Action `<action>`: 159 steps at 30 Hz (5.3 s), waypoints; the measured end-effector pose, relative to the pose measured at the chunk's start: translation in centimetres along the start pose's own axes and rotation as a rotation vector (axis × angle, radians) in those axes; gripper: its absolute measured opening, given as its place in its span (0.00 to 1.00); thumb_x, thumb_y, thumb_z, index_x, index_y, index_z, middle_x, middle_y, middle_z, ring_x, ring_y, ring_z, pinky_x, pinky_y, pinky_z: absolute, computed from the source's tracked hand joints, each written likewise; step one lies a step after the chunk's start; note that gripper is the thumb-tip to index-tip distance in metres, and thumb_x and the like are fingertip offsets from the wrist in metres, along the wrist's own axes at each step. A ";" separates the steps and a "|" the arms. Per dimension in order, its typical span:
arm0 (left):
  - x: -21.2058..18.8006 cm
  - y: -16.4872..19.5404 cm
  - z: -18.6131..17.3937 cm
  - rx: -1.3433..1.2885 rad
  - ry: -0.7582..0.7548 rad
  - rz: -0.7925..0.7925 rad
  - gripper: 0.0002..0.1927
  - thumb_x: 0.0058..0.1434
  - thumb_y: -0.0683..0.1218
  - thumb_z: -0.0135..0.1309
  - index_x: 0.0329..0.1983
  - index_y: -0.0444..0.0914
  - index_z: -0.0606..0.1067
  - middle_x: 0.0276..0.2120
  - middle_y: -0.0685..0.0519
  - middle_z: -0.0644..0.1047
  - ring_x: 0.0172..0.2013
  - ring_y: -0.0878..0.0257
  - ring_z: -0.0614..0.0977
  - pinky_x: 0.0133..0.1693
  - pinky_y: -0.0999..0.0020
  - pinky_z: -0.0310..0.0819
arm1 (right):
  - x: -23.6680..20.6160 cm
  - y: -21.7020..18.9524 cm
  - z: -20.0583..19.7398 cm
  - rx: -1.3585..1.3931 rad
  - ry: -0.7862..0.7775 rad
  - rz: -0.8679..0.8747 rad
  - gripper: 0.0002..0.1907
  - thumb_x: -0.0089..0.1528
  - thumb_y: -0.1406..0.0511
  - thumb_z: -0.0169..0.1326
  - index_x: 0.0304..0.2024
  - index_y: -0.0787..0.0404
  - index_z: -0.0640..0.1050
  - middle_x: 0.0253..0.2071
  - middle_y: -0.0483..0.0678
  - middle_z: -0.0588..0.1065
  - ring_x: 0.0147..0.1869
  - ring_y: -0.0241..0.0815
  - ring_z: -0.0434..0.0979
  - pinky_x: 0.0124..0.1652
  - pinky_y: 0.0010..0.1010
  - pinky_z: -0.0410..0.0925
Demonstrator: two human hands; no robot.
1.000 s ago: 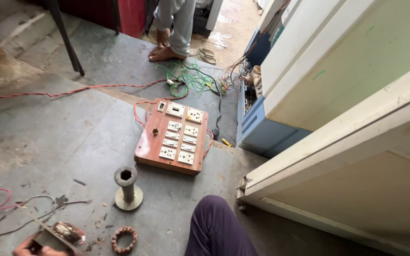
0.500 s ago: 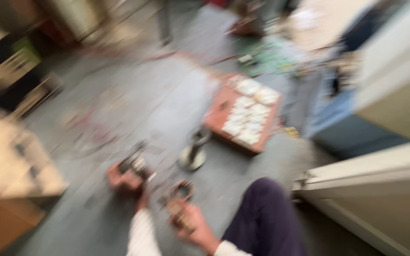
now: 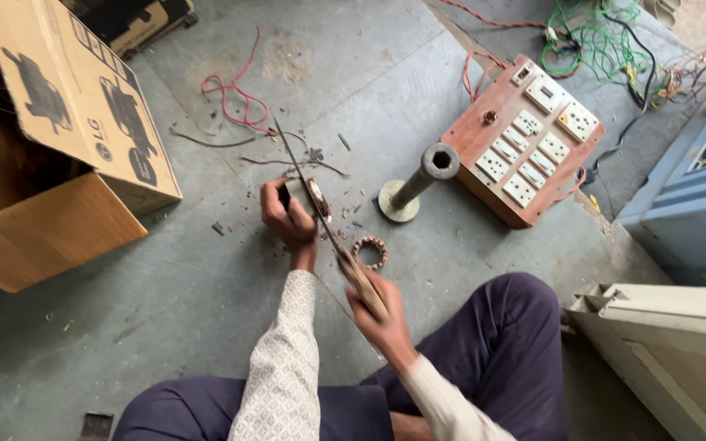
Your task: The person sits cross-legged on the floor holding a small metal component in one hand and saws through it with a hacksaw, repeatedly drawing the blade back and forth across the metal while adjusting the workpiece between cuts.
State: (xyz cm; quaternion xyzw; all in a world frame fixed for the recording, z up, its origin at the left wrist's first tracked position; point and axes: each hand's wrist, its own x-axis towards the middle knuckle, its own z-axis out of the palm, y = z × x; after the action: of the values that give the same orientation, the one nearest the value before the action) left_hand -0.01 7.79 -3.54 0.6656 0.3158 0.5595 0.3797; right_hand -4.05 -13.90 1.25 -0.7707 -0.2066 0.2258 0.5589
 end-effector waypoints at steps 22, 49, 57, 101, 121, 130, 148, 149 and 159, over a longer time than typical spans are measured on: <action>-0.1 -1.3 0.0 -0.006 -0.016 0.016 0.20 0.57 0.51 0.42 0.43 0.31 0.73 0.37 0.40 0.72 0.39 0.43 0.76 0.43 0.53 0.71 | -5.9 -0.9 -2.5 -0.047 -0.064 -0.167 0.20 0.63 0.71 0.54 0.58 0.67 0.75 0.43 0.47 0.79 0.45 0.34 0.76 0.44 0.28 0.69; -0.3 -1.8 0.1 -0.004 -0.037 0.006 0.21 0.58 0.53 0.41 0.43 0.31 0.72 0.38 0.40 0.72 0.40 0.42 0.76 0.45 0.53 0.71 | -5.8 1.6 -1.8 -0.043 -0.129 -0.186 0.27 0.63 0.77 0.52 0.67 0.68 0.70 0.63 0.57 0.76 0.66 0.48 0.76 0.61 0.35 0.66; -0.7 -1.6 0.1 0.001 -0.033 0.003 0.19 0.57 0.50 0.42 0.43 0.31 0.71 0.38 0.40 0.72 0.41 0.42 0.75 0.46 0.52 0.71 | 3.6 1.6 2.9 -0.130 -0.043 0.113 0.12 0.66 0.71 0.57 0.52 0.70 0.78 0.36 0.58 0.75 0.40 0.42 0.72 0.43 0.32 0.68; 0.2 -1.7 0.8 0.003 -0.040 0.000 0.25 0.64 0.59 0.39 0.43 0.32 0.70 0.37 0.40 0.71 0.40 0.42 0.75 0.44 0.52 0.70 | 1.1 4.6 1.4 -0.028 0.044 -0.038 0.20 0.65 0.68 0.61 0.59 0.67 0.75 0.37 0.48 0.74 0.40 0.35 0.71 0.43 0.28 0.68; 0.6 -2.0 0.3 -0.018 -0.099 0.033 0.20 0.60 0.52 0.41 0.44 0.32 0.73 0.38 0.41 0.74 0.40 0.42 0.77 0.45 0.52 0.72 | -8.1 0.8 -3.5 0.022 -0.150 0.009 0.25 0.62 0.74 0.56 0.62 0.67 0.73 0.55 0.57 0.80 0.59 0.42 0.78 0.56 0.30 0.66; 1.3 -1.7 1.0 -0.036 -0.083 0.014 0.20 0.58 0.51 0.41 0.43 0.32 0.72 0.38 0.41 0.73 0.40 0.43 0.77 0.45 0.52 0.73 | -9.7 2.7 -2.1 0.112 -0.097 0.048 0.25 0.62 0.73 0.56 0.62 0.70 0.72 0.56 0.56 0.79 0.61 0.43 0.78 0.58 0.32 0.68; 0.9 -1.2 1.7 -0.034 -0.089 0.004 0.20 0.56 0.50 0.42 0.42 0.31 0.71 0.39 0.41 0.72 0.40 0.46 0.76 0.45 0.53 0.72 | -14.1 0.5 -8.8 0.022 0.052 0.059 0.30 0.61 0.73 0.57 0.65 0.76 0.67 0.60 0.63 0.76 0.67 0.52 0.75 0.61 0.34 0.66; 0.8 -1.1 1.9 -0.028 -0.084 -0.002 0.20 0.55 0.50 0.42 0.42 0.31 0.71 0.39 0.41 0.72 0.40 0.47 0.75 0.45 0.54 0.72 | -12.9 0.8 -9.2 0.004 0.030 0.018 0.30 0.61 0.72 0.57 0.65 0.76 0.67 0.59 0.63 0.77 0.66 0.52 0.76 0.61 0.34 0.66; -0.1 -2.2 3.0 -0.060 -0.054 -0.046 0.21 0.57 0.51 0.41 0.43 0.31 0.72 0.41 0.45 0.73 0.42 0.52 0.75 0.46 0.59 0.72 | -2.3 -3.0 -5.9 0.039 -0.044 -0.087 0.26 0.63 0.70 0.59 0.62 0.73 0.70 0.50 0.57 0.81 0.47 0.40 0.85 0.45 0.26 0.75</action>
State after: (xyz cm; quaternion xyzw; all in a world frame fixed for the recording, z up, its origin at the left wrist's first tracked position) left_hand 2.93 8.43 -5.75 0.6615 0.3038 0.5415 0.4206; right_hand -2.69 -18.82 6.03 -0.7448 -0.2478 0.2220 0.5784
